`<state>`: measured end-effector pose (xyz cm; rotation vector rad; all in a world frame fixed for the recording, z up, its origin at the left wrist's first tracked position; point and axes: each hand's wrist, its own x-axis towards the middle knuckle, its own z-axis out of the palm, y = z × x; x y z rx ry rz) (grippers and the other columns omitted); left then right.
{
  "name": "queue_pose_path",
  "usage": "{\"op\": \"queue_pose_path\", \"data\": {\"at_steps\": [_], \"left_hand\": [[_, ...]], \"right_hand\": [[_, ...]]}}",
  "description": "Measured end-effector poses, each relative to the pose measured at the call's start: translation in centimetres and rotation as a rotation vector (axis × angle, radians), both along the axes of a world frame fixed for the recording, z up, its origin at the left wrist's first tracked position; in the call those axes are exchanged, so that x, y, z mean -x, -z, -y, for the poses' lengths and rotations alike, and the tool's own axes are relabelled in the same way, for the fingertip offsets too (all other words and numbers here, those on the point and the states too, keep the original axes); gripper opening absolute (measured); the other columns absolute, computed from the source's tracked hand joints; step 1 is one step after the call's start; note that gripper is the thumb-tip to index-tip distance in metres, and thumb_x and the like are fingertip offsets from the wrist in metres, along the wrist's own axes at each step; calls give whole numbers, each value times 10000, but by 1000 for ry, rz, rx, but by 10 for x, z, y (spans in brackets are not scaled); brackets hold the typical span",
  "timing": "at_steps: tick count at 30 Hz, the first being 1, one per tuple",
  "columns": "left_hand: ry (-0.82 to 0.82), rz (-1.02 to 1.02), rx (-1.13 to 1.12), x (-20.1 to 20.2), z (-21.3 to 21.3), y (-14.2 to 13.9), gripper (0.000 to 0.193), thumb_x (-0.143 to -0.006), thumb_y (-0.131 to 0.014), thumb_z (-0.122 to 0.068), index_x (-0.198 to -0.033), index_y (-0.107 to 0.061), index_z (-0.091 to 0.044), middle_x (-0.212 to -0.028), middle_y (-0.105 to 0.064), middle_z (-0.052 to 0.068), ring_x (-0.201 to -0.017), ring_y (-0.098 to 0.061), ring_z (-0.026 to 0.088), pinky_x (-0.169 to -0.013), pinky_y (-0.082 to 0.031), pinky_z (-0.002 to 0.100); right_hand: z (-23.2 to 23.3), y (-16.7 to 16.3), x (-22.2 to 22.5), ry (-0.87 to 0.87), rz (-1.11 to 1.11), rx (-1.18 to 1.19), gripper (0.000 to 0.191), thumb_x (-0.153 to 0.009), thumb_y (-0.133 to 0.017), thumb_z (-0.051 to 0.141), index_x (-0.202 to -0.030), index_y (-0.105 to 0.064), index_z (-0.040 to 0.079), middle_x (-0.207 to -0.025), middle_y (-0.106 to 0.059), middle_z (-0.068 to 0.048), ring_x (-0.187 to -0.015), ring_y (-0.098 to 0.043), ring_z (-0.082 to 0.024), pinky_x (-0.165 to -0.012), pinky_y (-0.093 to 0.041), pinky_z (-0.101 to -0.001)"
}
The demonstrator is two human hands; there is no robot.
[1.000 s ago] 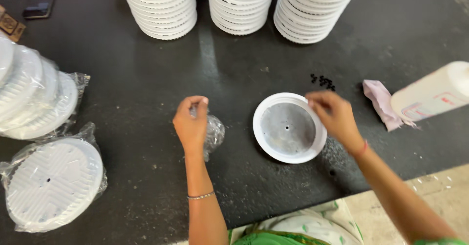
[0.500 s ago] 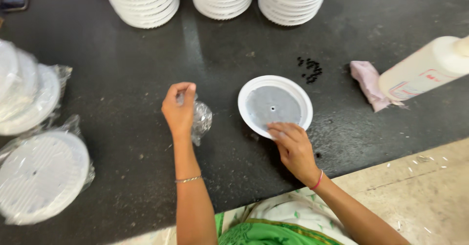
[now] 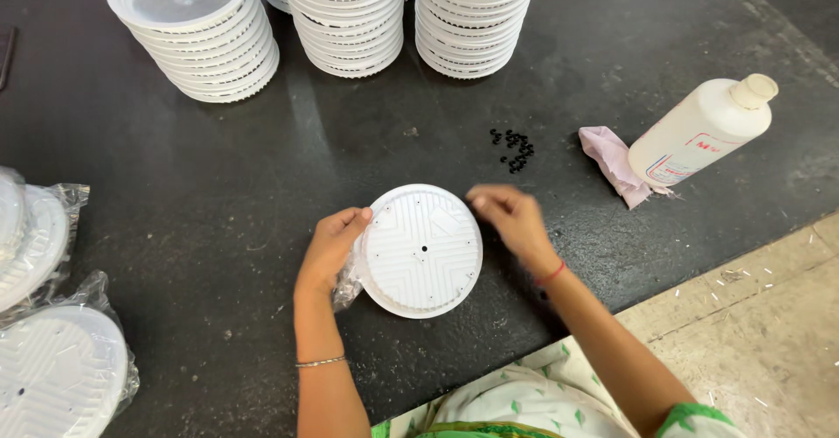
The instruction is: The person assembles white plastic components at a factory workbench: they place a round mesh screen into a white plastic ring, fit the parts together, wrap the assembled unit in clear plastic film, and stack the finished units with others on the table. They also pick up small black fasteners from the table and handle a plastic bottle.
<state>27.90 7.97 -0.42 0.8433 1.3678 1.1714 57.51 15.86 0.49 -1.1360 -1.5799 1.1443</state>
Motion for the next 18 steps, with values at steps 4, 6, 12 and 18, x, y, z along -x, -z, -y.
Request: {"op": "queue_pose_path", "data": {"at_steps": [4, 6, 12, 18], "left_hand": [[-33, -78, 38, -1, -4, 3, 366, -964, -681, -323, -1012, -760, 31, -864, -721, 22, -786, -612, 92, -738, -494, 268], [-44, -111, 45, -1, -5, 2, 348, -959, -677, -311, -1030, -758, 19, -874, -733, 28, -797, -627, 95, -749, -500, 268], [-28, -108, 17, 0, -6, 5, 329, -963, -664, -279, -1050, -752, 26, -899, -741, 38, -822, -642, 107, -772, -512, 280], [-13, -92, -37, 4, -8, 18, 317, -964, -656, -260, -1054, -745, 31, -913, -741, 27, -836, -641, 99, -776, -517, 278]], "right_hand": [[-64, -14, -22, 256, 429, -481, 178, -956, -691, 113, -1110, -767, 66, -980, -716, -146, -858, -703, -286, -774, -542, -382], [-91, -21, -29, 300, 548, -511, 173, -941, -725, 118, -1094, -776, 55, -969, -710, -173, -859, -690, -344, -781, -532, -423], [-122, -32, -33, 218, 687, -496, 176, -852, -787, 178, -999, -805, 82, -972, -724, -175, -882, -697, -380, -801, -543, -465], [-130, -27, -37, 147, 798, -491, 168, -823, -809, 180, -971, -819, 101, -940, -720, -178, -868, -693, -390, -798, -545, -479]]}}
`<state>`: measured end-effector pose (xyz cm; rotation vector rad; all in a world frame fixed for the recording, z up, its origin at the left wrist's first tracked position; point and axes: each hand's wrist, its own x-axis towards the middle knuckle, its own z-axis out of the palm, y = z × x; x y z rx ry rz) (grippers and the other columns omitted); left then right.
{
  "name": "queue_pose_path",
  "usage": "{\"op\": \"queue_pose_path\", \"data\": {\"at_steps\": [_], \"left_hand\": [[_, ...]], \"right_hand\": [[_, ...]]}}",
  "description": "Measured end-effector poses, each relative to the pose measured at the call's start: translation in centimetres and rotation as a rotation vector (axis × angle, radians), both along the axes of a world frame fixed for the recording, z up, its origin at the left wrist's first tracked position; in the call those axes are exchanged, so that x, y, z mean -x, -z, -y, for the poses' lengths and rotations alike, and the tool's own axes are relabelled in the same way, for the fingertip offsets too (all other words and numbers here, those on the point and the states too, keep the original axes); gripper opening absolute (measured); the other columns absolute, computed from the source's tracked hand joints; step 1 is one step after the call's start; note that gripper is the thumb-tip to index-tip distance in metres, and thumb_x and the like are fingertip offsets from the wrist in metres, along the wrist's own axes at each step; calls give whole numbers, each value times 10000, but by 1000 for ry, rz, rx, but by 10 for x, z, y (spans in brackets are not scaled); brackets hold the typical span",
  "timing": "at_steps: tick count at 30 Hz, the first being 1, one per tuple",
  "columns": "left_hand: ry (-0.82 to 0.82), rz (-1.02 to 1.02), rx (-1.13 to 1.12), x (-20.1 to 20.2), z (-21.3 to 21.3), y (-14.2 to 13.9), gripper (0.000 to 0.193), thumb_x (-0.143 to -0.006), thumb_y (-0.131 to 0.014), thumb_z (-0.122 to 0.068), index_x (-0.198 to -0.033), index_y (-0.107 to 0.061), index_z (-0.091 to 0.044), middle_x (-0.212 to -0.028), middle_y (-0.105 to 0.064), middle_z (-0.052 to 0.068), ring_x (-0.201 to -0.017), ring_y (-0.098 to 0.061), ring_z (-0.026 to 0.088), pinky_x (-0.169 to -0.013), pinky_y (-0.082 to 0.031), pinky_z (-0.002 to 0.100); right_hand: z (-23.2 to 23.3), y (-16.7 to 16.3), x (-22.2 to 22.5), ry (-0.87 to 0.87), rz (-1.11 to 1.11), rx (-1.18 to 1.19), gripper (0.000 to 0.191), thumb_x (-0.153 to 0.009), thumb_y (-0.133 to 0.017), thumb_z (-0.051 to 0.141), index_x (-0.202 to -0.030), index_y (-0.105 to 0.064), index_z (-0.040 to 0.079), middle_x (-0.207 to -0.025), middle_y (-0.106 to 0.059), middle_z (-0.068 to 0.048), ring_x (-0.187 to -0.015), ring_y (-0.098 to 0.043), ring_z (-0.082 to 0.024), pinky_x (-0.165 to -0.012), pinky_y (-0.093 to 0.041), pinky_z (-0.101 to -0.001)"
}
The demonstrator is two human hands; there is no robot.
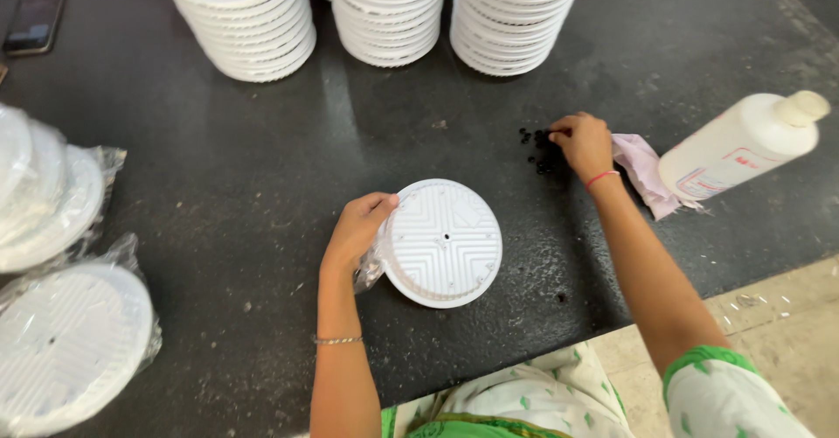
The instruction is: The person assembles white plastic components at a factory workbench: they place a round mesh screen into a white plastic ring, fit the parts together, wrap the assembled unit in clear plastic film, and stack the finished units with others on the table. They also pick up small black fasteners from the table and handle a plastic bottle.
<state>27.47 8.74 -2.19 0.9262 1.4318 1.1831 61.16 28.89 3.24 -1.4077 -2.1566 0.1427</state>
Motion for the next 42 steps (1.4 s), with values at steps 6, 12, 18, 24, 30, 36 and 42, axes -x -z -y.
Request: {"op": "queue_pose_path", "data": {"at_steps": [6, 12, 18, 24, 30, 36, 42], "left_hand": [[0, -19, -35, 1, 1, 5, 347, -966, -676, -293, -1060, -748, 33, -902, -721, 26, -820, -611, 96, -744, -504, 294], [-6, -4, -13, -1, 0, 3, 351, -946, -683, -312, -1057, -748, 14, -898, -738, 24, -819, -638, 96, -754, -525, 291], [-7, -63, -17, -3, 2, -3, 346, -942, -685, -328, -1039, -757, -4, -878, -730, 25, -808, -632, 100, -741, -518, 297], [-23, -105, 19, -4, 6, -10, 330, -933, -682, -336, -1002, -760, -24, -851, -714, 10, -788, -614, 99, -718, -500, 293], [-22, -137, 0, -4, 6, -12, 322, -937, -682, -332, -986, -764, -24, -844, -708, 10, -787, -601, 97, -722, -495, 296], [-26, -101, 17, -4, 7, -15, 312, -924, -682, -331, -983, -765, -35, -850, -720, -5, -794, -622, 88, -735, -504, 288], [-20, -146, 32, -5, 9, -18, 326, -938, -678, -344, -982, -768, -34, -835, -694, 10, -784, -596, 105, -722, -489, 302]], "right_hand": [[15, -11, 14, -44, -153, 66, 132, -932, -761, 135, -1037, -805, 69, -925, -741, -149, -825, -717, -279, -778, -563, -381], [120, -18, 60, -430, -450, 530, 171, -885, -734, 125, -1010, -796, 27, -949, -793, -42, -821, -731, -105, -753, -591, -244], [163, -35, 87, -330, -175, 632, 176, -857, -759, 133, -1007, -820, 62, -803, -789, -72, -701, -713, -121, -655, -558, -269], [158, -31, 91, -385, -137, 675, 187, -849, -737, 115, -1014, -813, 69, -823, -794, -47, -704, -734, -94, -690, -575, -244], [145, -27, 89, -413, -222, 834, 175, -864, -739, 85, -1017, -789, 19, -829, -763, -91, -734, -699, -113, -706, -574, -260], [156, -32, 88, -394, -150, 668, 227, -849, -775, 129, -1061, -787, 48, -866, -794, -55, -749, -742, -109, -721, -587, -261], [171, -35, 87, -546, -74, 370, 225, -844, -771, 133, -1063, -785, 84, -949, -762, -53, -766, -753, -158, -708, -618, -285]]}}
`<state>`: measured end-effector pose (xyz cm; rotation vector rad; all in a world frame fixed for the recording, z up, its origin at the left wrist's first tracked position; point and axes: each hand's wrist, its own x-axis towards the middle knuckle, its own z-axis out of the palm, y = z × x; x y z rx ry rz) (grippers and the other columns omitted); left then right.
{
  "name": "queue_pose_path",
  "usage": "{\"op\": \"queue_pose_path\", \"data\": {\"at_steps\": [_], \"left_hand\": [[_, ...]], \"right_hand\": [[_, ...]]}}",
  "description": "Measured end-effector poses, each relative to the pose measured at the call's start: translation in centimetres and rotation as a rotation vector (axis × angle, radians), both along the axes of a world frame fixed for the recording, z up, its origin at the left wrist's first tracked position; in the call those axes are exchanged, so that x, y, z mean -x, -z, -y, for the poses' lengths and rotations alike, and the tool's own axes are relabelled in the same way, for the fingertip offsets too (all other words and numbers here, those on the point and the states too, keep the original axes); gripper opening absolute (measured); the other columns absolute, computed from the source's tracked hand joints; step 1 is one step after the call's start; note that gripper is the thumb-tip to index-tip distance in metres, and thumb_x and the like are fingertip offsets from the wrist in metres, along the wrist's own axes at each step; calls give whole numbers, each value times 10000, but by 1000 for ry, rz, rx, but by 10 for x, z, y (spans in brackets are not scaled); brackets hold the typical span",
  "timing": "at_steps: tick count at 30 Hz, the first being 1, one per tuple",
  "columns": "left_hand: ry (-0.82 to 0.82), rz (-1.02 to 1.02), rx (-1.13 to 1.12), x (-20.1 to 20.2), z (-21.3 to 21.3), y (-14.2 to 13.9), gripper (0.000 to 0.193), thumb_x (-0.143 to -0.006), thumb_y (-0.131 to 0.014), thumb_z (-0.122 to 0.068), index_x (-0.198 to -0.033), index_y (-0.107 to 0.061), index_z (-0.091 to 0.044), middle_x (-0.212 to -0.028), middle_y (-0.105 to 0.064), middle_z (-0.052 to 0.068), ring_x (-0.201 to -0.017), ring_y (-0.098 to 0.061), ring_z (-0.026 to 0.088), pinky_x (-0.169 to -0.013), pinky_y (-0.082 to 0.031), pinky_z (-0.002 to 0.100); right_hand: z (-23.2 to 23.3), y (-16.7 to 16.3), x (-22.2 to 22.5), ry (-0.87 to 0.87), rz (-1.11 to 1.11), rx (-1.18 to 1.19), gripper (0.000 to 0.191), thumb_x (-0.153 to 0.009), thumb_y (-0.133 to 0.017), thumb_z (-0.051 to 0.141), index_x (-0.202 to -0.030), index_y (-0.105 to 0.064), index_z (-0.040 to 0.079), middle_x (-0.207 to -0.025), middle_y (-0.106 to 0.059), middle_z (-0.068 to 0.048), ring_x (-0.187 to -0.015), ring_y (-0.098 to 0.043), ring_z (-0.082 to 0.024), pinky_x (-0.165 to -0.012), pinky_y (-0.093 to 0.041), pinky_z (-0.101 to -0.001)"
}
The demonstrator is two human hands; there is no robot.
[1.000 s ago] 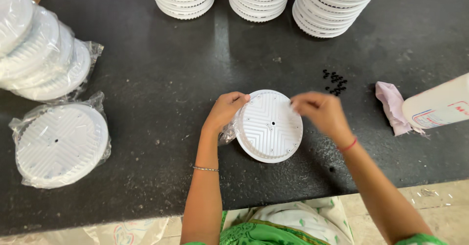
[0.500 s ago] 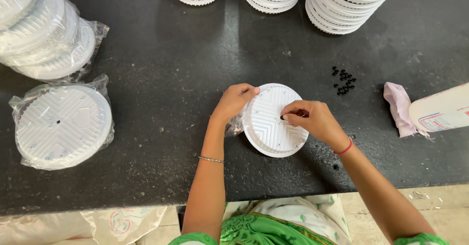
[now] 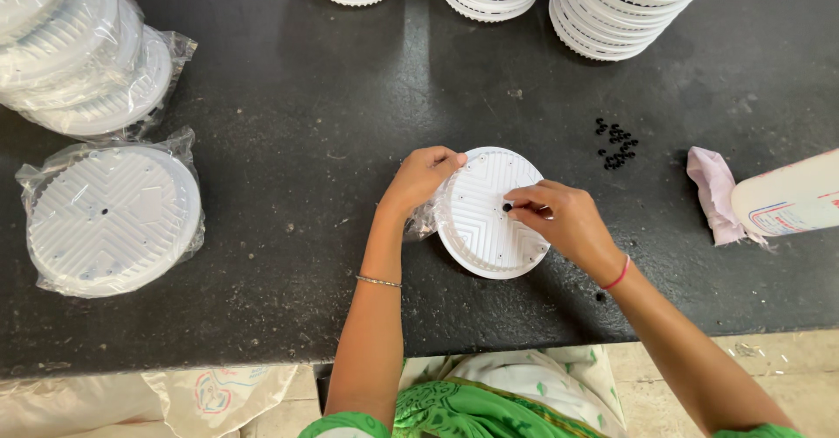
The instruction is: The person assembles white plastic components at a factory workbench: they place a round mesh screen into a white plastic ring, fit the parts together, wrap the assembled unit in clear plastic film, and stack the finished units with others on the table. They also pick up small black fasteners from the table and handle a plastic bottle.
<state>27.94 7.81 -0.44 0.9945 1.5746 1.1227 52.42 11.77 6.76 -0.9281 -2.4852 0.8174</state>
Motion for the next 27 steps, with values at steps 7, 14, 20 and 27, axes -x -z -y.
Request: {"op": "queue_pose_path", "data": {"at_steps": [7, 14, 20, 27], "left_hand": [[-1, 38, -28, 0, -1, 2, 319, -931, -683, -339, -982, -764, -34, -859, -713, 7, -811, -618, 100, -752, -502, 298], [-9, 44, -4, 0, 0, 3, 320, -931, -683, -336, -983, -767, -32, -865, -719, 20, -811, -627, 109, -752, -506, 305], [-9, 22, 12, 0, 0, 0, 320, -928, -676, -340, -989, -769, -40, -874, -734, 26, -820, -650, 118, -764, -515, 303], [-9, 16, 25, -1, 1, -2, 321, -932, -674, -342, -991, -770, -41, -876, -739, 37, -817, -662, 128, -768, -522, 308]], "right_hand": [[2, 1, 2, 48, 80, 15, 195, -848, -776, 136, -1040, -800, 109, -937, -753, -45, -747, -746, -173, -700, -607, -297], [3, 6, 0, 80, -7, 100, 191, -850, -768, 135, -1037, -804, 109, -948, -749, -46, -789, -751, -152, -731, -616, -281], [3, 9, -1, 63, -6, 67, 196, -844, -775, 131, -1037, -804, 106, -935, -749, -45, -769, -745, -152, -717, -609, -280], [2, 7, 0, 38, 13, 47, 200, -843, -777, 130, -1040, -803, 108, -940, -754, -40, -773, -748, -147, -718, -620, -278]]}}
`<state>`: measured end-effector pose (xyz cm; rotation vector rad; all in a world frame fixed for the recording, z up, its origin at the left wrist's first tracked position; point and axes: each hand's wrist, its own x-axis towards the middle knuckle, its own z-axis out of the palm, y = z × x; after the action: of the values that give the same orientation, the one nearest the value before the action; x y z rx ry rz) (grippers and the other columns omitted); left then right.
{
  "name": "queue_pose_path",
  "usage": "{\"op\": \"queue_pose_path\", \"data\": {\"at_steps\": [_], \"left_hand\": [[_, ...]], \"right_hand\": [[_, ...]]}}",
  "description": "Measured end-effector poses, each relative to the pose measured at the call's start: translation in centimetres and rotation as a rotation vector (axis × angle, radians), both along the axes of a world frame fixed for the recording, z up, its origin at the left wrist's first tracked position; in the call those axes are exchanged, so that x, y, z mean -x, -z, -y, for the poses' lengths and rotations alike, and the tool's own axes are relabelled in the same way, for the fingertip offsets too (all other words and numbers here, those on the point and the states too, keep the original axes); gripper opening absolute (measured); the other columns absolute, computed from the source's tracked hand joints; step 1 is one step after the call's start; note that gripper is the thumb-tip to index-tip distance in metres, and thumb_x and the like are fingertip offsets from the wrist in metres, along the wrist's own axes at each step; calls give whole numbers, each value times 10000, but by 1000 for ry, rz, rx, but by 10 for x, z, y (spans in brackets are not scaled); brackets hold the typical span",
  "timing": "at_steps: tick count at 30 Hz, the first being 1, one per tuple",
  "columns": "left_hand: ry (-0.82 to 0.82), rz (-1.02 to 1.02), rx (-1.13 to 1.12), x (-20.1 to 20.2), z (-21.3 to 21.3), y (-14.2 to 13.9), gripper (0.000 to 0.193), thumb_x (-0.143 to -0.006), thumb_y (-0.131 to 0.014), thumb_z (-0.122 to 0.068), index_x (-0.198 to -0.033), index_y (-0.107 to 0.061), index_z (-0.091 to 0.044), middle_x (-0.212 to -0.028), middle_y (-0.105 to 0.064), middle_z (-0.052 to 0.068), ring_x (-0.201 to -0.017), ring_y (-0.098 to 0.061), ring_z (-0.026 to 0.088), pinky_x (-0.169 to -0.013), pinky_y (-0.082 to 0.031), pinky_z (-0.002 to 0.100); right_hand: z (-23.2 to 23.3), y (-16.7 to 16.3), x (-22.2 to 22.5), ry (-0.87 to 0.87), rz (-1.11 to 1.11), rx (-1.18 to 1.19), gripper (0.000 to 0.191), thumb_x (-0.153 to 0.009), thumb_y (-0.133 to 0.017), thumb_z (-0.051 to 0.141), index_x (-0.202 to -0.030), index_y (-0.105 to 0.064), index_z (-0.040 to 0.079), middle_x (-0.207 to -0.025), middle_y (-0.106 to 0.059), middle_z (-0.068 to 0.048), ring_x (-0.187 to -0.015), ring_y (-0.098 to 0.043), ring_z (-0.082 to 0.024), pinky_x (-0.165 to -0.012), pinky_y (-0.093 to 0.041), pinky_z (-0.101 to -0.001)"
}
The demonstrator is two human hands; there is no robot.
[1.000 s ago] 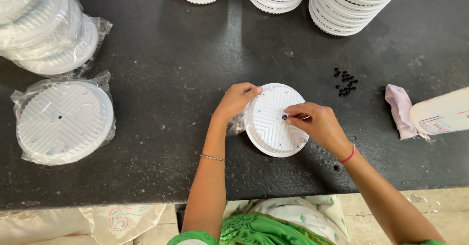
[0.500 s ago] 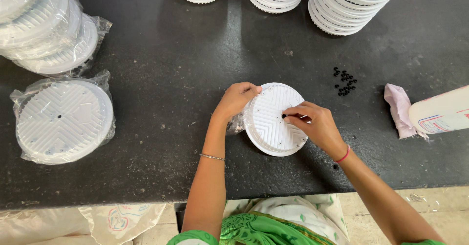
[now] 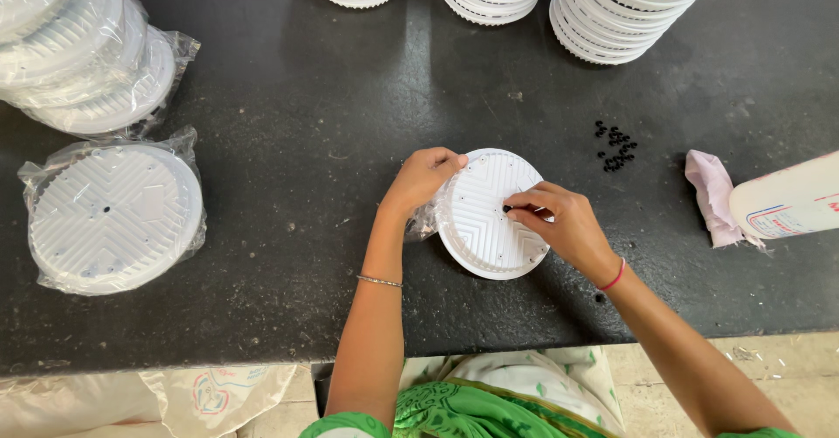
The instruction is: The person assembles white plastic components at a factory workbench: they place a round mesh screen into a white plastic ring, fit the parts together, wrap the assembled unit in clear plastic film, and stack the finished units with others on the table. They also pick up small black fasteners from the table and handle a plastic bottle.
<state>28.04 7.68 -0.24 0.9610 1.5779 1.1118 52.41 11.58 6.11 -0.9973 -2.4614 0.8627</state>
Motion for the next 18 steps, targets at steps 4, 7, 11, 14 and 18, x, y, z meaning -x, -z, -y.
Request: {"op": "queue_pose_path", "data": {"at_steps": [4, 7, 11, 14, 18], "left_hand": [[-6, 26, -26, 1, -1, 4, 308, -924, -678, -334, -1002, -766, -49, -887, -746, 19, -828, -664, 112, -770, -522, 303], [2, 42, -66, 1, -2, 8, 309, -928, -686, -325, -986, -763, -32, -879, -734, 17, -823, -639, 104, -762, -514, 298], [18, 26, -54, 3, -3, 10, 310, -938, -686, -325, -977, -757, -25, -864, -717, 20, -807, -619, 105, -743, -504, 298], [14, 38, -66, 3, -3, 11, 308, -936, -690, -320, -979, -758, -23, -866, -714, 20, -808, -612, 100, -740, -501, 298], [19, 36, -70, 3, -4, 15, 312, -933, -686, -321, -980, -757, -20, -866, -725, 16, -811, -629, 97, -747, -509, 296]], "right_hand": [[-10, -9, -1, 25, -40, 89, 265, -837, -780, 136, -1099, -777, 98, -992, -758, -46, -851, -755, -165, -765, -626, -286], [-26, -17, 1, 18, 5, 34, 438, -807, -819, 200, -1223, -716, 110, -1165, -702, -87, -1002, -713, -239, -856, -601, -335], [-52, -25, 14, -117, 161, -45, 854, -687, -889, 317, -1440, -524, 143, -1477, -501, -155, -1303, -532, -356, -1033, -472, -440], [-63, -25, 23, -221, 267, 18, 1018, -639, -911, 368, -1509, -420, 171, -1528, -449, -172, -1386, -461, -377, -1096, -415, -464], [-69, -18, 31, -222, 413, 111, 1107, -593, -922, 336, -1541, -362, 221, -1529, -441, -161, -1382, -470, -366, -1096, -424, -458]]}}
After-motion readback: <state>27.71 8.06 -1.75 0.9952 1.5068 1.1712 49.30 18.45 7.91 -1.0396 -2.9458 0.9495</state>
